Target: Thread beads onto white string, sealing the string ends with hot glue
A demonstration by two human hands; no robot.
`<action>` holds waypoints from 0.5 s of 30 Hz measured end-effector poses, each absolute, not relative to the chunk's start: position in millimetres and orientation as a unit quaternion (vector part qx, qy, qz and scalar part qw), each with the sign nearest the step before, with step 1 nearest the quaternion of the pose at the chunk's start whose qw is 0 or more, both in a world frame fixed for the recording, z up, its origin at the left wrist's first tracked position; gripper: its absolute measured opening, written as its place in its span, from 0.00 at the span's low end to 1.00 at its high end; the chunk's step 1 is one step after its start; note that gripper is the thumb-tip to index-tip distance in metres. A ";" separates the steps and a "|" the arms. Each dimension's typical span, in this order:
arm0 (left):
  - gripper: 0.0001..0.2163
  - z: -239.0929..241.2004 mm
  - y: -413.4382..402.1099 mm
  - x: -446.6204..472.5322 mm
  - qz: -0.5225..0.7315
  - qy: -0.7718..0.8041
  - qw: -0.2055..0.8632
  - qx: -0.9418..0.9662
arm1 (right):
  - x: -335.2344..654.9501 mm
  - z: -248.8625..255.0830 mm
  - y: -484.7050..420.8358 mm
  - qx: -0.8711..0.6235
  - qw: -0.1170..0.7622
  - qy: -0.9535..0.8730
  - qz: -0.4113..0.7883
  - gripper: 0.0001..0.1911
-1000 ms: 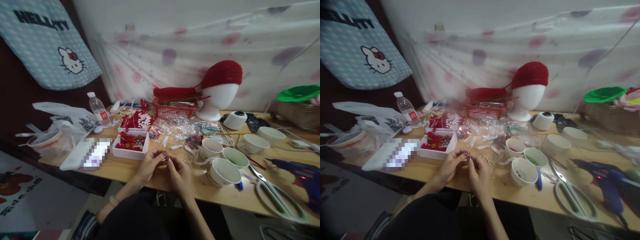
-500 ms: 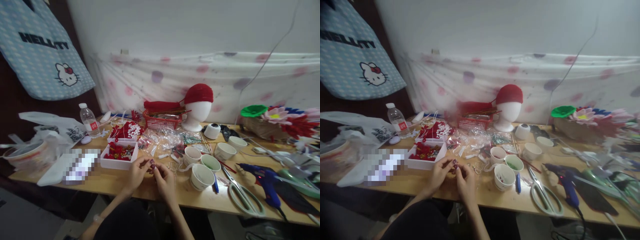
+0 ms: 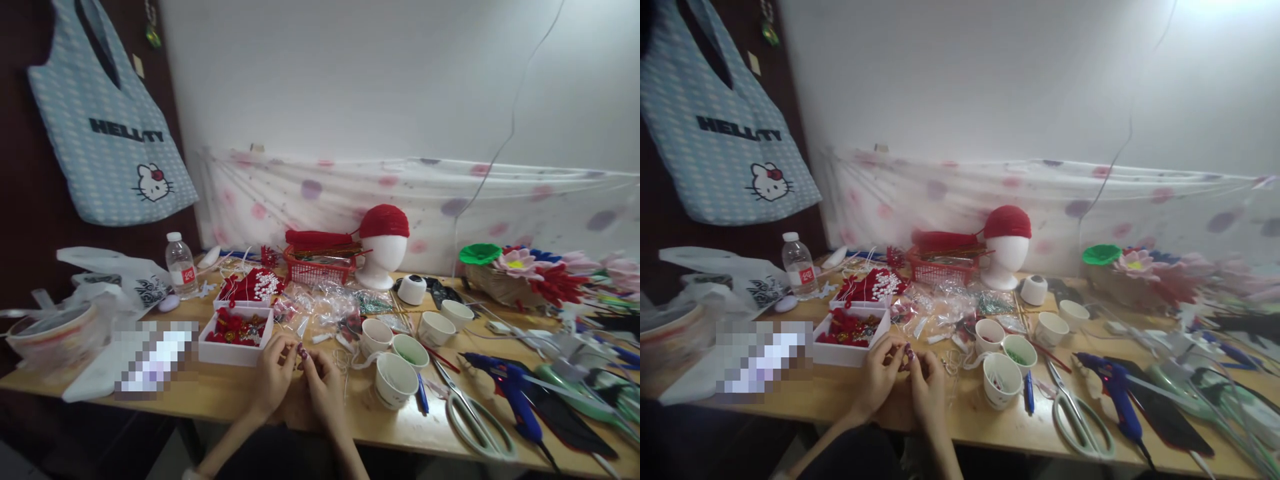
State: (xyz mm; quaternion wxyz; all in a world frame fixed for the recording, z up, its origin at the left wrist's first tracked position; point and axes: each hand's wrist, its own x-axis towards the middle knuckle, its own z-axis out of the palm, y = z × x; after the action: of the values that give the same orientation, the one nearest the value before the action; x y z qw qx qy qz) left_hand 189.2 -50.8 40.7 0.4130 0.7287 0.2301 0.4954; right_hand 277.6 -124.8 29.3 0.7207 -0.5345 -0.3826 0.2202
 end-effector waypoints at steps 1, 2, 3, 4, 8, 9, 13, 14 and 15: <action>0.08 40.1 -50.4 189.5 0.498 0.229 0.407 0.731 | 277.5 29.5 -124.7 -0.530 0.722 -0.383 0.226 0.15; 0.08 39.8 -50.1 189.6 0.500 0.226 0.402 0.733 | 277.5 29.6 -124.6 -0.525 0.723 -0.384 0.233 0.15; 0.08 39.8 -49.9 189.5 0.502 0.222 0.398 0.735 | 277.5 29.3 -124.5 -0.519 0.723 -0.386 0.242 0.15; 0.08 40.1 -50.1 189.4 0.505 0.218 0.394 0.737 | 277.7 28.8 -124.2 -0.512 0.723 -0.389 0.251 0.16; 0.09 45.0 -52.3 189.5 0.519 0.201 0.384 0.736 | 281.0 23.2 -122.4 -0.486 0.718 -0.403 0.295 0.15; 0.09 46.9 -53.0 189.7 0.523 0.198 0.384 0.735 | 282.2 21.7 -121.7 -0.480 0.717 -0.404 0.303 0.15; 0.08 54.9 -54.5 189.3 0.538 0.186 0.393 0.722 | 287.3 22.6 -119.8 -0.465 0.724 -0.399 0.317 0.17; 0.07 56.8 -54.3 188.8 0.541 0.184 0.399 0.717 | 288.3 25.2 -119.8 -0.464 0.726 -0.398 0.315 0.18; 0.07 58.4 -53.9 188.3 0.543 0.182 0.407 0.712 | 289.1 28.7 -120.0 -0.463 0.729 -0.397 0.312 0.19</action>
State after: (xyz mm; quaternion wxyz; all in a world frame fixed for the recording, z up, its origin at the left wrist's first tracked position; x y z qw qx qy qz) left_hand 188.3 -53.9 58.4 0.4072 0.7116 0.1823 0.5428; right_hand 289.1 -120.0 28.7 0.7287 -0.4628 -0.3965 0.3125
